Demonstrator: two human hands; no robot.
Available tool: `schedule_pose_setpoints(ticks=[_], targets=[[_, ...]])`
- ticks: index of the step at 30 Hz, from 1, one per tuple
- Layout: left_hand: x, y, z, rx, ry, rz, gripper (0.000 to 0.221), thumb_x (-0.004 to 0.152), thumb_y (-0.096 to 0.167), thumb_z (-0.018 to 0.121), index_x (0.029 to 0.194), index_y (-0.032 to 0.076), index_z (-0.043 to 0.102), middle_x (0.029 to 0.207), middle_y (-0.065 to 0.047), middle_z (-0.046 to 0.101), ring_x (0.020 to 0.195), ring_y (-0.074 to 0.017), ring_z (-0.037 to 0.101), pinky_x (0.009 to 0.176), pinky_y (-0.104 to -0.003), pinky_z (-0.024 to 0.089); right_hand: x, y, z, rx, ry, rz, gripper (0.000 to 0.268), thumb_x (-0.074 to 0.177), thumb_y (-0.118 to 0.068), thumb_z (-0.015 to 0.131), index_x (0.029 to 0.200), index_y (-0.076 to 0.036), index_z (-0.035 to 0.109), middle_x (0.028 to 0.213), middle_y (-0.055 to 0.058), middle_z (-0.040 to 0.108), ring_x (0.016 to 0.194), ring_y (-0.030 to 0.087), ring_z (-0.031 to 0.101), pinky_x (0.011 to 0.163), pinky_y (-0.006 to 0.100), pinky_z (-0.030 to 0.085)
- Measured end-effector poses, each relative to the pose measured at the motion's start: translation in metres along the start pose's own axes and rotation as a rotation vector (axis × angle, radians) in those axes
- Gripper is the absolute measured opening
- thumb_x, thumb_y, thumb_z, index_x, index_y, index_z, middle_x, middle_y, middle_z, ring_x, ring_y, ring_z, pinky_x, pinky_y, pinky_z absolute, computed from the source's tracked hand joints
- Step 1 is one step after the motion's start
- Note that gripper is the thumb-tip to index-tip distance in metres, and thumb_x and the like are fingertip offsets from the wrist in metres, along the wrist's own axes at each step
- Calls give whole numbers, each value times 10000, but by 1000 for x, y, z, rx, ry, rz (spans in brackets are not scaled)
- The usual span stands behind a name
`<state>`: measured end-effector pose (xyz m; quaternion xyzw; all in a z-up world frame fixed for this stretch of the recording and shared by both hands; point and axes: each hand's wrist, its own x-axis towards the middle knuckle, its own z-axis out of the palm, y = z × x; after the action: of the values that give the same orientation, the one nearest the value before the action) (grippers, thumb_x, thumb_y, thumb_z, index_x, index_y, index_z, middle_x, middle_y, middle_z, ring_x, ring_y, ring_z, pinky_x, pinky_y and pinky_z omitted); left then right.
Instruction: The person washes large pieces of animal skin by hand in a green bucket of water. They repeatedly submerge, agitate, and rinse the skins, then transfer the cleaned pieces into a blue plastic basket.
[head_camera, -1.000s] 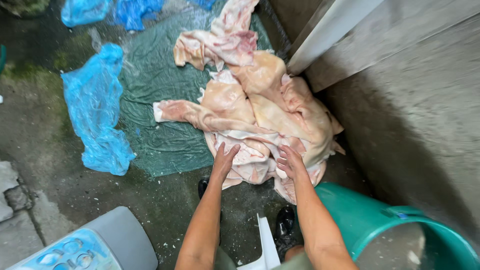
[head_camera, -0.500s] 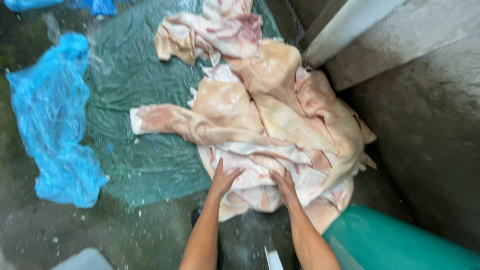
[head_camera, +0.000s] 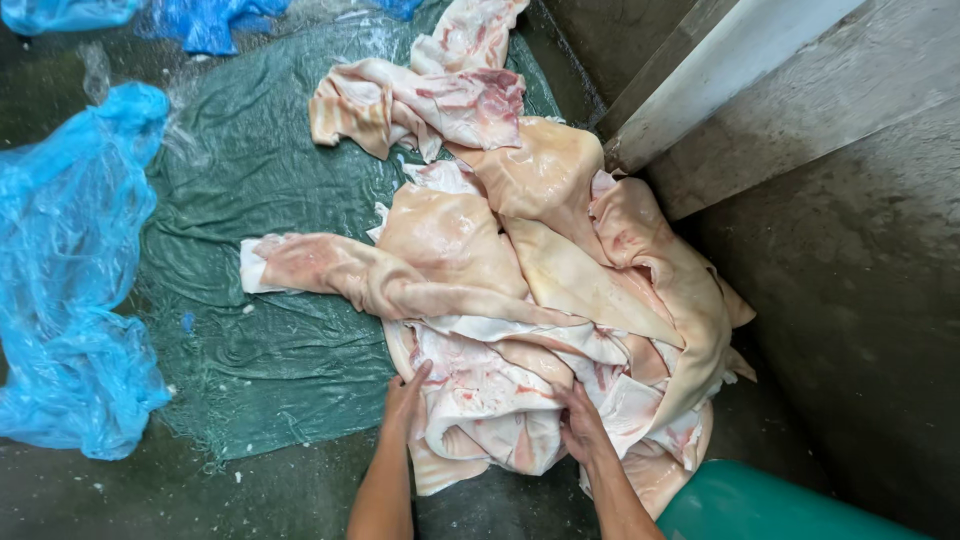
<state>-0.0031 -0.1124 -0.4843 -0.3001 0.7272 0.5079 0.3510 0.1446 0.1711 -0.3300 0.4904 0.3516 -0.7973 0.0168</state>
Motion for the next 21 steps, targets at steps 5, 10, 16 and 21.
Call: schedule_pose_setpoints(ticks=[5, 10, 16, 21], targets=[[-7, 5, 8, -157, -144, -3, 823, 747, 464, 856, 1290, -99, 603, 1140, -188, 711, 1001, -291, 683, 913, -423, 534, 20, 9, 18, -98, 225, -70, 494, 835, -137, 732, 1284, 6, 582, 1145, 159, 693, 966, 266, 698, 817, 411, 589], [-43, 39, 12, -372, -375, 13, 463, 775, 232, 797, 1154, -7, 678, 994, -131, 758, 836, -247, 732, 792, -387, 595, 40, 32, -3, 75, 208, -120, 339, 821, -66, 696, 1138, 48, 659, 997, 134, 718, 875, 252, 705, 781, 376, 592], [-90, 95, -9, -311, -511, -190, 363, 757, 96, 741, 1065, -93, 709, 943, -208, 771, 767, -303, 768, 706, -422, 650, 47, 37, -13, 240, 129, 83, 294, 799, -72, 635, 1024, 115, 659, 952, 199, 717, 830, 317, 720, 802, 472, 600], [-126, 123, -9, -239, -620, -9, 361, 767, 50, 735, 1071, -144, 710, 926, -205, 766, 758, -292, 746, 696, -410, 613, 24, 11, 6, 350, 68, 77, 278, 794, -73, 578, 1005, 100, 630, 961, 203, 703, 860, 341, 715, 827, 498, 617]])
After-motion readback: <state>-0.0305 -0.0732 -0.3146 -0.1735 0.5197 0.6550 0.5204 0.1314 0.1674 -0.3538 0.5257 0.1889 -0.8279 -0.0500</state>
